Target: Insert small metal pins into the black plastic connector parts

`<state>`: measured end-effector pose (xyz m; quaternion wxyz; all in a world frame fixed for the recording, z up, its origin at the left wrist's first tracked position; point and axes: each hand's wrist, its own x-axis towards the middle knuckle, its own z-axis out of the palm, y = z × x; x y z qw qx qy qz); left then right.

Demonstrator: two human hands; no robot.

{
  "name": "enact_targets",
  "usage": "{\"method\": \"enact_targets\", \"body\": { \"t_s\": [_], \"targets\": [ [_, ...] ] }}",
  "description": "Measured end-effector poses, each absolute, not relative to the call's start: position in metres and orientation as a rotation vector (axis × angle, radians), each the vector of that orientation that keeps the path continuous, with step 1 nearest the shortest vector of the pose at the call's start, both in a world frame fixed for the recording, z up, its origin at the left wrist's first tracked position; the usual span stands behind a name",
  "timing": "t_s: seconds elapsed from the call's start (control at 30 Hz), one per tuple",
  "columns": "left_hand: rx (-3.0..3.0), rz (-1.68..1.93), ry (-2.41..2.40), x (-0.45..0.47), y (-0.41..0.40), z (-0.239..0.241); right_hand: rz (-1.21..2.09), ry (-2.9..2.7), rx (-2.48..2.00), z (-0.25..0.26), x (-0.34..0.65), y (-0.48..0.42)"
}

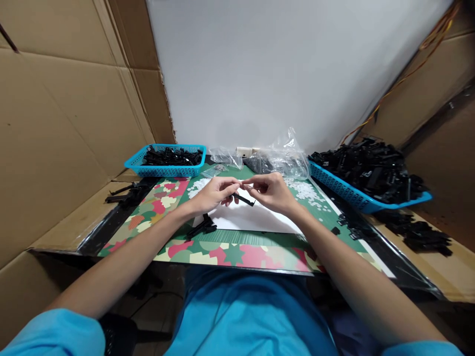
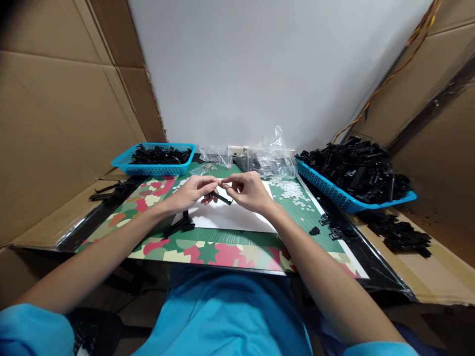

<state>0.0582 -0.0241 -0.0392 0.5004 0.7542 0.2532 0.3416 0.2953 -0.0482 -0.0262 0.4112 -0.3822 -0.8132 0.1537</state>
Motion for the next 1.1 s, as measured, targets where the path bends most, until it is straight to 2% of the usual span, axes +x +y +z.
{"method": "enact_targets", "body": {
  "t_s": [0.33,0.67,1.1],
  "targets": [
    [1.563,0.902,0.471,0.060,-0.025,-0.036,0.540,-1.866,-0.796,-0.018,0.291,-0.054],
    [1.283,0.786,0.313,0.064,-0.040,-0.030,0.825,-1.737,-0.579,-0.023,0.269,-0.061],
    [1.169,0.817,0.311,0.068,-0.041,-0.036,0.308,-1.814,-0.587,-0.026,0.263,-0.063]
  ]
}}
